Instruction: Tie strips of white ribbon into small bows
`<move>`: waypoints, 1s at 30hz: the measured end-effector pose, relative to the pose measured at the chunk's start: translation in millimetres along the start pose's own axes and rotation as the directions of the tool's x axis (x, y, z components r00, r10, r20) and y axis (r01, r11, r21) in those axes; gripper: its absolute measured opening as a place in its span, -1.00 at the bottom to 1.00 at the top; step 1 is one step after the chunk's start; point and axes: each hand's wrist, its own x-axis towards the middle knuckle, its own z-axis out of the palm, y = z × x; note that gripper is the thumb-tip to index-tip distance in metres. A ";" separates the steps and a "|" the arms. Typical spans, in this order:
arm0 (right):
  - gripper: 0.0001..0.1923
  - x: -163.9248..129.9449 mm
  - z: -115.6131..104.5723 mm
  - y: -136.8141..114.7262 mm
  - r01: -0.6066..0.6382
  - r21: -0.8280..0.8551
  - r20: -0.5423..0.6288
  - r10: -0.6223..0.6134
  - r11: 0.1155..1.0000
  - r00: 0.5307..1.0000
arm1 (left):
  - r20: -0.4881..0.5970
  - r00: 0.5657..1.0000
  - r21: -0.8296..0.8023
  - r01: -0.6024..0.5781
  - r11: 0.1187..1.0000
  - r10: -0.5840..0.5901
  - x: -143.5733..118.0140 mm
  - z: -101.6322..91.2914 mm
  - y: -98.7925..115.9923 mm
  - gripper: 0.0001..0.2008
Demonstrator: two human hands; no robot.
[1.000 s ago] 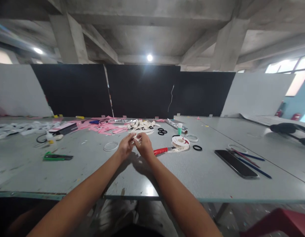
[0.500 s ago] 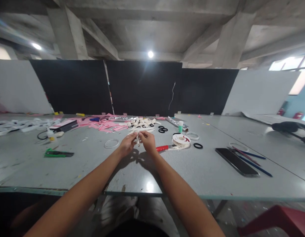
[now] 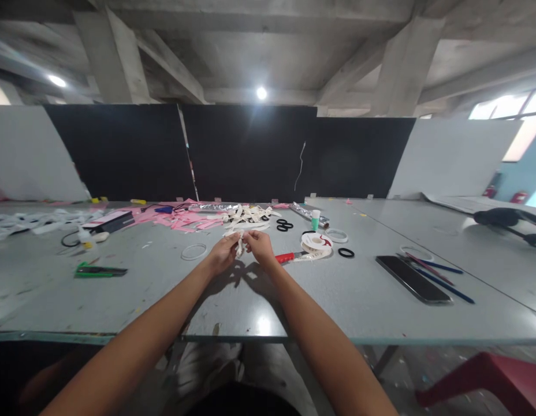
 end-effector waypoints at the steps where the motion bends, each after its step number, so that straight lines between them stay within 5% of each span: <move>1: -0.71 -0.1 0.5 -0.2 -0.001 0.000 -0.003 0.001 1.000 1.000 | -0.011 1.000 -0.009 -0.002 1.000 0.002 -0.1 0.2 0.4 -0.71; 14: -0.80 -2.2 3.1 -0.7 0.026 -0.119 -0.003 -0.027 0.993 1.000 | -0.155 0.988 0.046 0.031 0.998 -0.024 -1.8 5.9 2.1 -0.70; 22: -0.87 -3.2 3.0 -3.2 0.106 -0.320 0.016 -0.107 0.942 0.994 | -0.078 0.986 -0.017 0.146 0.989 -0.147 -5.3 3.2 4.5 -0.69; 30: -0.86 -12.7 -1.4 -15.2 0.260 -0.602 0.012 -0.318 0.755 0.948 | -0.092 0.984 -0.034 0.151 0.988 -0.153 -6.9 5.9 3.9 -0.65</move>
